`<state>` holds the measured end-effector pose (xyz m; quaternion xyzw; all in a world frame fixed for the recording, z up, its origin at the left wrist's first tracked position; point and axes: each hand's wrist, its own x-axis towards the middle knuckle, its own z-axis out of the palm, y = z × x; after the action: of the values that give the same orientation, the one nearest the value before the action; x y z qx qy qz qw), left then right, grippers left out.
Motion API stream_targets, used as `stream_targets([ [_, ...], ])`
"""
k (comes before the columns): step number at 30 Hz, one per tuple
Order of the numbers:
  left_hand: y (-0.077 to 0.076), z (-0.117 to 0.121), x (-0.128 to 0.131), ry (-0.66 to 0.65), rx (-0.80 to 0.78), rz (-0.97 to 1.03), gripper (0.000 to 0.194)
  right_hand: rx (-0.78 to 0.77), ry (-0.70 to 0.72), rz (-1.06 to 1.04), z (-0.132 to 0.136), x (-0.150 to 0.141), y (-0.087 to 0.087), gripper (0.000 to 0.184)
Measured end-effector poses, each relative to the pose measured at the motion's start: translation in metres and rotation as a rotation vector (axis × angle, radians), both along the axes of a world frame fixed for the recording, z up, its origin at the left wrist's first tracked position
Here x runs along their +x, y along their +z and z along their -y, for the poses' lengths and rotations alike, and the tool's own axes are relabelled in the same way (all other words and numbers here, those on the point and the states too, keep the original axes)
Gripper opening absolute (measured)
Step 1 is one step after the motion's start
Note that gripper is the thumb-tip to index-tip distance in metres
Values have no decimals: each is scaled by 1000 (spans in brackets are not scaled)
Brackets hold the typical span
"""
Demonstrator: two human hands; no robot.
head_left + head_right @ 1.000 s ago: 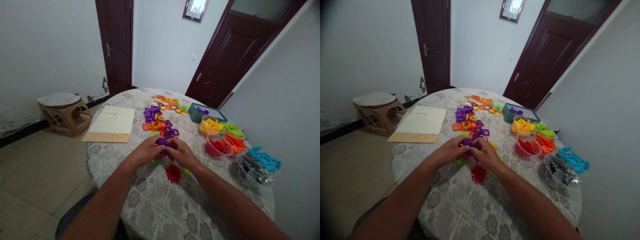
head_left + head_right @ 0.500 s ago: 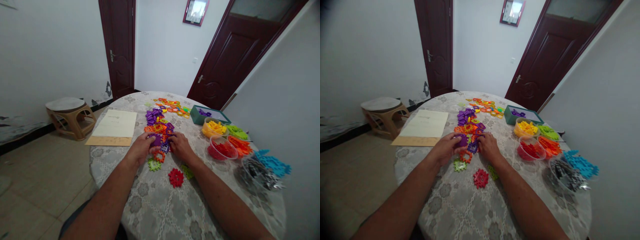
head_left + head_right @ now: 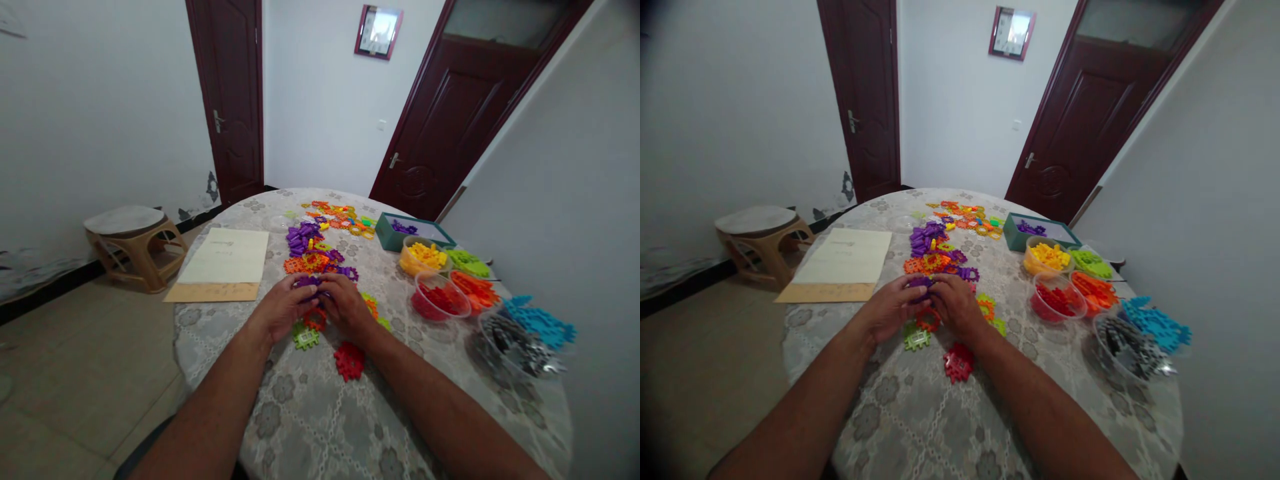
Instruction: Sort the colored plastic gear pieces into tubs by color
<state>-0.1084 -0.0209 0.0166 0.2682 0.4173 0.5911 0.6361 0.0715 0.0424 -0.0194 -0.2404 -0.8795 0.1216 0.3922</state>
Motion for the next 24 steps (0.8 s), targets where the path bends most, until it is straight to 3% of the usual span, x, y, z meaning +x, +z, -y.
stream_targets([
  [6,-5,-1,2,-5,-22,-58,45,-7,35,0,-2,3,6,31],
  [10,-2,-3,1,55,-61,-24,42,10,-243,-14,-34,23,-1,38],
  [14,0,-3,1,90,-47,-20,41,10,-460,64,-69,45,-24,45],
  [18,-1,-3,2,102,-58,-24,39,-25,-447,201,-80,50,-41,45],
  [24,-2,-3,2,113,-44,-18,33,-74,-419,219,-77,46,-36,30],
])
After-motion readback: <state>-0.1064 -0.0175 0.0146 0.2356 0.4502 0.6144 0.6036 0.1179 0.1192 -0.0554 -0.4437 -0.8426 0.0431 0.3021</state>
